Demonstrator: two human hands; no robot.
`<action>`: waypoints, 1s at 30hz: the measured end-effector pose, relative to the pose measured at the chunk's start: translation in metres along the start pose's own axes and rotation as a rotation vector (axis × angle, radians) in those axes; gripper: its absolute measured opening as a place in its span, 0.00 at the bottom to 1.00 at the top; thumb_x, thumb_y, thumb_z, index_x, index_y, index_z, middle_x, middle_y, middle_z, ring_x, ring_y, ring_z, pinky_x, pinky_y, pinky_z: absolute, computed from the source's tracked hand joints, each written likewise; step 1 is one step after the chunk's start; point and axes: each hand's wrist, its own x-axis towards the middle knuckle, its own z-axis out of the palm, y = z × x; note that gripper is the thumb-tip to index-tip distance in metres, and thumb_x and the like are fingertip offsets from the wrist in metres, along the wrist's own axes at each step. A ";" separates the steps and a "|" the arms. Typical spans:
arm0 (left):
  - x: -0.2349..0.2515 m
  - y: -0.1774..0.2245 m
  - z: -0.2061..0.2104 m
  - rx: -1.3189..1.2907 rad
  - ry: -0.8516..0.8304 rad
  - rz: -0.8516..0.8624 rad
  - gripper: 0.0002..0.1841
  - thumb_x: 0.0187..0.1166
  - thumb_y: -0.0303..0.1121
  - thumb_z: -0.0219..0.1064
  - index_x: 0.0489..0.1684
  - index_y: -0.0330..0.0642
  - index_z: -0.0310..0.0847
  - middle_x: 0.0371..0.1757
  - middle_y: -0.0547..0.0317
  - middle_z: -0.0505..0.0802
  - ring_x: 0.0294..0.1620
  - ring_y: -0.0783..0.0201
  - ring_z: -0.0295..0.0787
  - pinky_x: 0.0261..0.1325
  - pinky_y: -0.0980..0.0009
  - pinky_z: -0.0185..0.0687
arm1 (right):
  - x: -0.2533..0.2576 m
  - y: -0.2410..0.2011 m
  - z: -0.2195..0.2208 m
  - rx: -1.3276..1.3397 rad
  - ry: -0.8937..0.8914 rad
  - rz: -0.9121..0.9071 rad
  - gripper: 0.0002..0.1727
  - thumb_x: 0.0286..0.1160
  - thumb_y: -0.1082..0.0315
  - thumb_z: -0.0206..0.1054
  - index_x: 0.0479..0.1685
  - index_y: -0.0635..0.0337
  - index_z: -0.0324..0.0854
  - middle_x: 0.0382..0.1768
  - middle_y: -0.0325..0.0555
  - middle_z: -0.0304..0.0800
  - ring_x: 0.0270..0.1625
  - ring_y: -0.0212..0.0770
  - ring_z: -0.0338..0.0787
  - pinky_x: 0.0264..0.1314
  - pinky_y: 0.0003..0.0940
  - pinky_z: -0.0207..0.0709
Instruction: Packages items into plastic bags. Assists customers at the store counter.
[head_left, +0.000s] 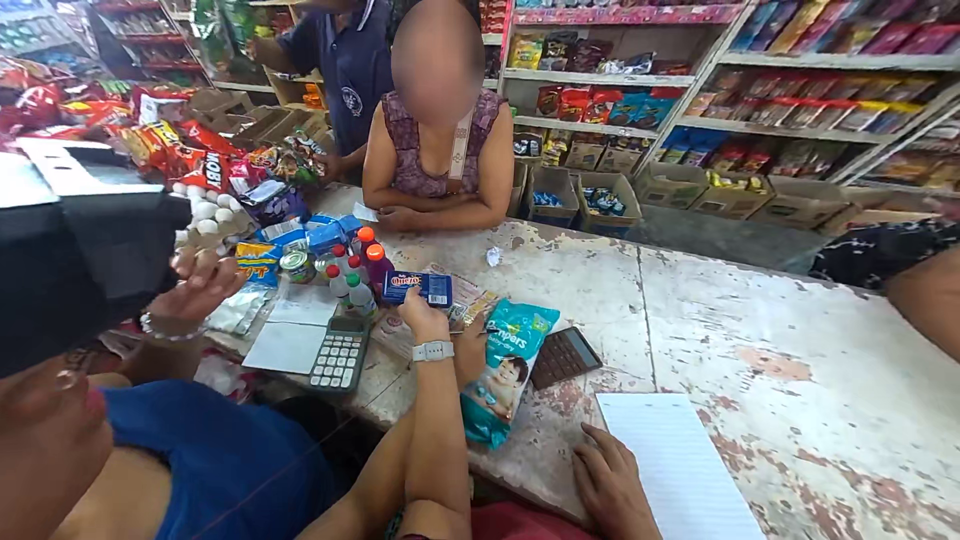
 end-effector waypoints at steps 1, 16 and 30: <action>0.002 -0.001 0.001 0.056 0.012 0.009 0.24 0.80 0.19 0.57 0.77 0.28 0.64 0.68 0.32 0.79 0.64 0.44 0.81 0.62 0.47 0.81 | 0.000 0.001 0.001 -0.015 0.000 -0.005 0.15 0.72 0.64 0.60 0.33 0.65 0.91 0.58 0.64 0.91 0.61 0.67 0.90 0.66 0.59 0.79; 0.016 -0.023 -0.011 0.130 -0.079 -0.090 0.30 0.78 0.13 0.56 0.82 0.31 0.58 0.75 0.34 0.75 0.70 0.45 0.76 0.67 0.47 0.77 | -0.002 0.003 0.008 -0.056 0.039 -0.002 0.19 0.75 0.60 0.57 0.33 0.63 0.91 0.55 0.61 0.93 0.60 0.62 0.91 0.67 0.54 0.80; -0.213 -0.042 -0.222 0.842 -1.134 0.340 0.14 0.87 0.24 0.56 0.55 0.21 0.84 0.50 0.35 0.92 0.54 0.51 0.91 0.64 0.58 0.83 | -0.001 -0.010 -0.009 0.127 0.048 -0.185 0.21 0.66 0.69 0.64 0.46 0.86 0.81 0.66 0.88 0.76 0.66 0.81 0.82 0.71 0.64 0.76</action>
